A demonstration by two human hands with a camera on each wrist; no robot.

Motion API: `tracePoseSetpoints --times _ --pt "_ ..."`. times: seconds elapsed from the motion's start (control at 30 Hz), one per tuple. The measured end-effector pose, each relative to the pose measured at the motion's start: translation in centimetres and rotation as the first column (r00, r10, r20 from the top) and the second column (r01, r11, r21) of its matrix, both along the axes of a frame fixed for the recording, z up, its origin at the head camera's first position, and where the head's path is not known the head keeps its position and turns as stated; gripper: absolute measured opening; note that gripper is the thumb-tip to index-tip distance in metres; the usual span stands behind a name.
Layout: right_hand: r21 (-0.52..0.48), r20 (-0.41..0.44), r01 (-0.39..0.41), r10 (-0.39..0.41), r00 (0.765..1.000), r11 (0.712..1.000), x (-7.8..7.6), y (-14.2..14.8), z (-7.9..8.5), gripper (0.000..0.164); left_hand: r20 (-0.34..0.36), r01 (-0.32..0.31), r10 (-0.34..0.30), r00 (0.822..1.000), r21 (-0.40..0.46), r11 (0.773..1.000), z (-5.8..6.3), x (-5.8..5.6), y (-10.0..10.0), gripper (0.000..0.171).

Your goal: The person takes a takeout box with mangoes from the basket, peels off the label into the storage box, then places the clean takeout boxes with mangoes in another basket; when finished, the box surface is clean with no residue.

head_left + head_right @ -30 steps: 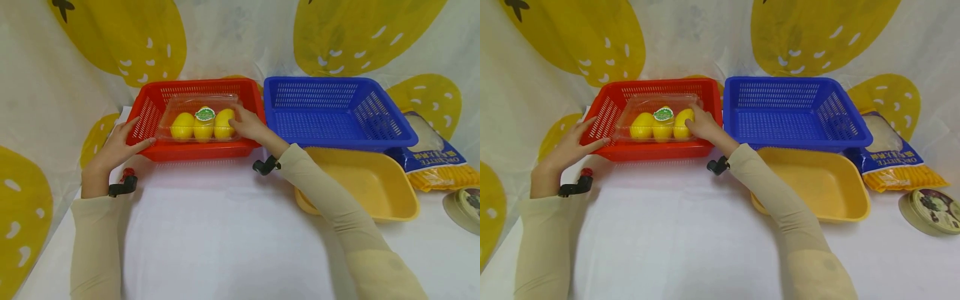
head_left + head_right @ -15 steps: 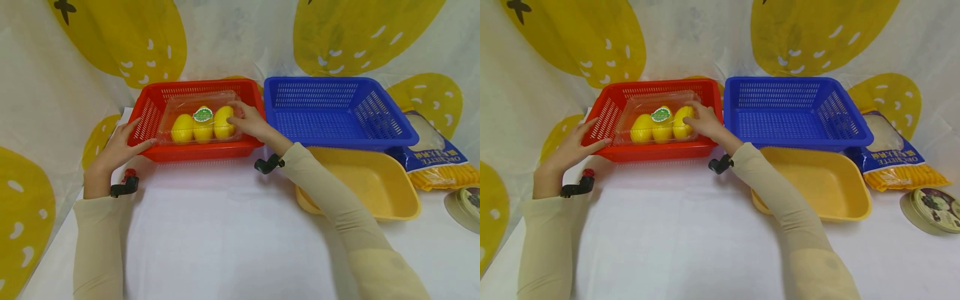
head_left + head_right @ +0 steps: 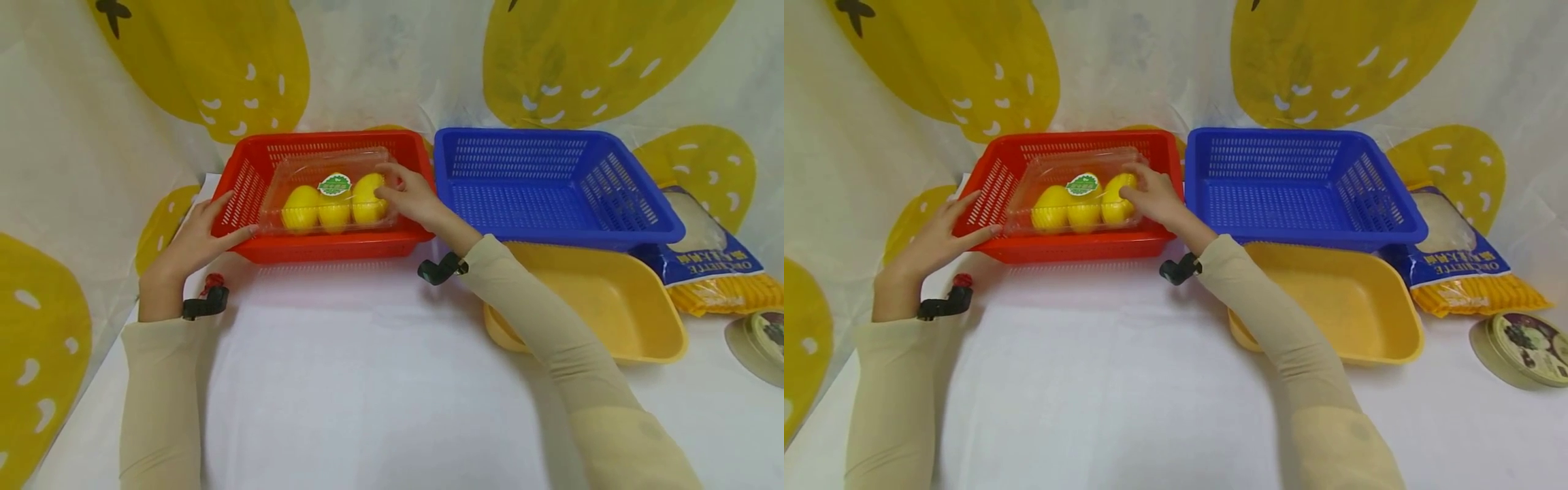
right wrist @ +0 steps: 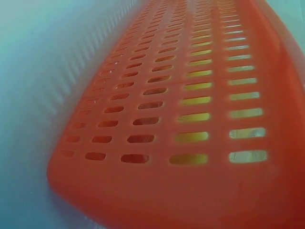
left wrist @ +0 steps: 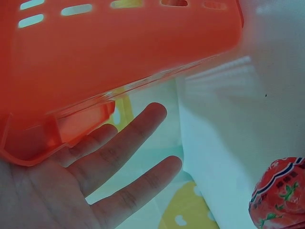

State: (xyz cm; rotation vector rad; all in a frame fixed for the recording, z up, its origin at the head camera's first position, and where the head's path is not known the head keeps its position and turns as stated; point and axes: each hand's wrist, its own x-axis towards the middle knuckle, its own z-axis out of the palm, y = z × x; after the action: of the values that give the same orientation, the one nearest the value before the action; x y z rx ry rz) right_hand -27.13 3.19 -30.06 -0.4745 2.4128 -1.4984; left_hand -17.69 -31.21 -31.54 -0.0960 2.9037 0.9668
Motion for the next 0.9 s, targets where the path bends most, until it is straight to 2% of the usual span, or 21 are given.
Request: tracePoseSetpoints --times 0.23,0.63,0.9 --pt "-0.094 0.013 0.009 -0.008 1.000 0.996 0.1 0.3 0.1 0.048 0.004 0.012 -0.012 1.000 0.009 1.000 0.2 0.0 0.2 0.098" --pt "-0.099 0.005 0.038 -0.038 0.999 0.994 0.5 0.6 1.0 0.050 0.021 0.004 -0.004 1.000 0.017 1.000 0.5 0.2 0.3 0.099" --pt "-0.147 0.002 0.015 -0.015 1.000 0.989 1.1 0.9 2.0 0.048 -0.003 -0.002 0.002 1.000 -0.024 1.000 0.2 0.3 0.0 0.097"
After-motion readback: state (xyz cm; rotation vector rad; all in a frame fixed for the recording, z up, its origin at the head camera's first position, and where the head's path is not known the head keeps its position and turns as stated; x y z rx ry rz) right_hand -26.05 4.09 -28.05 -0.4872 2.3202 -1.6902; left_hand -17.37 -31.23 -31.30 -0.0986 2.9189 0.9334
